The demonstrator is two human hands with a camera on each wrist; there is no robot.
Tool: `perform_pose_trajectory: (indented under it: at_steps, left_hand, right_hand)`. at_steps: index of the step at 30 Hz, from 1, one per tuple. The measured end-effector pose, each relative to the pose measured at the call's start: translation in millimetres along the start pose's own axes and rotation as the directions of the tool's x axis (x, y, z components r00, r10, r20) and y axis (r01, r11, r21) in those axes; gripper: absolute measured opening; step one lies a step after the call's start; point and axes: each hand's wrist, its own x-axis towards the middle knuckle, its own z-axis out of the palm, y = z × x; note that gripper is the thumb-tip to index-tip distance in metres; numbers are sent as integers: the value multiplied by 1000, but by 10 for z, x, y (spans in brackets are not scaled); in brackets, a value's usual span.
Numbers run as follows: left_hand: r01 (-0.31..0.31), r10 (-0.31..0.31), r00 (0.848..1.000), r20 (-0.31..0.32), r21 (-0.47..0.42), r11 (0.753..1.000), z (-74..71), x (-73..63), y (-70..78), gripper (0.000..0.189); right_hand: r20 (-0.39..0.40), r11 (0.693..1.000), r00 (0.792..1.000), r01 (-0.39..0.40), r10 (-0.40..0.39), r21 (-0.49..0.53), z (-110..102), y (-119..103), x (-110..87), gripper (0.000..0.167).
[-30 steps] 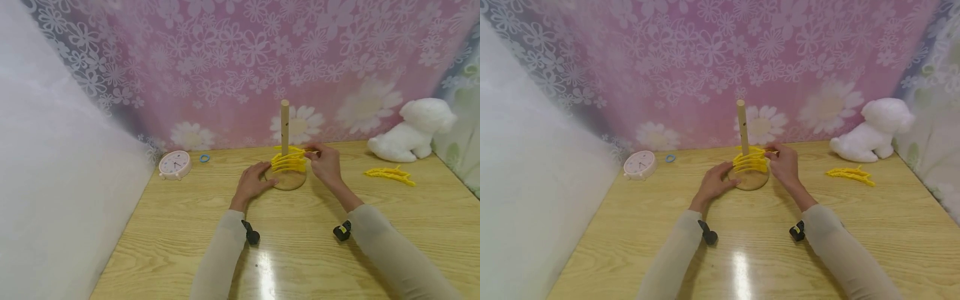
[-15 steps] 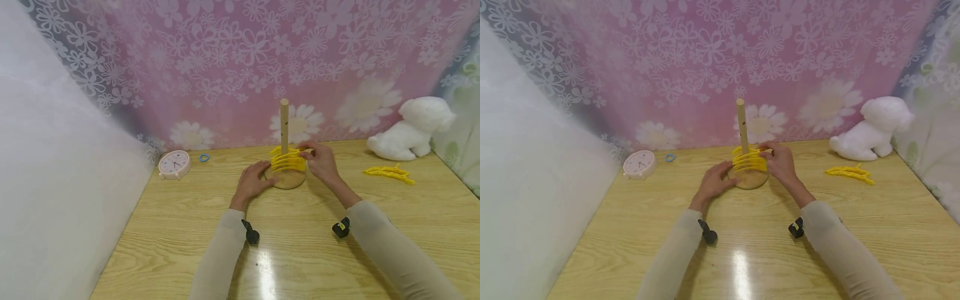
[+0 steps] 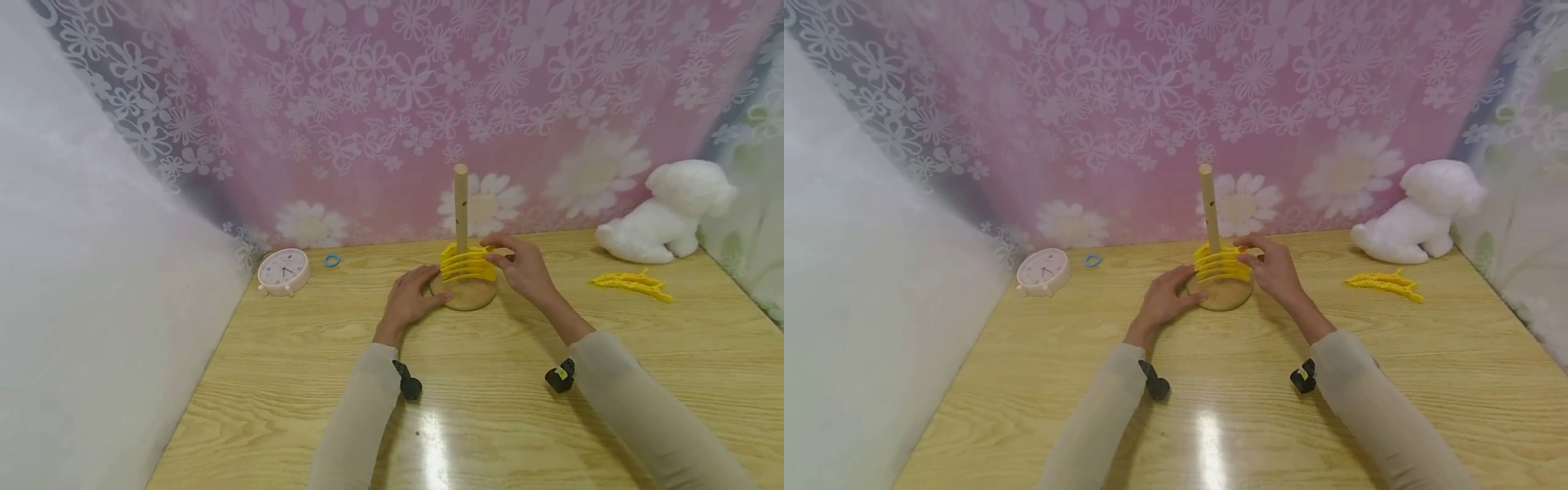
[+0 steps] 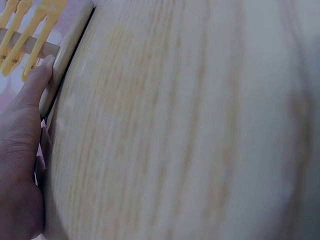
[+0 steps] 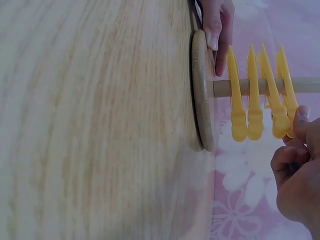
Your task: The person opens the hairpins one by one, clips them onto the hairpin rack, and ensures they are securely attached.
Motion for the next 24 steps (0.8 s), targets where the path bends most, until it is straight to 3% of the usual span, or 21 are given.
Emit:
perform_pose_trajectory:
  at_steps: [8, 20, 24]
  left_hand:
    - [1, -2, 1000, -13, -5, 1000, -9, 2, -34, 76]
    - [0, 0, 1000, -3, -12, 1000, -19, -14, 8, 76]
    - [-3, 3, 1000, 7, -15, 1000, -14, -15, 19, 77]
  right_hand:
    - [31, 985, 999, -34, 29, 169, 1, -6, -58, 43]
    - [-36, 974, 997, -52, 62, 220, 2, -57, -105, 41]
    - [-55, 942, 993, -84, 108, 323, -49, -55, -204, 42]
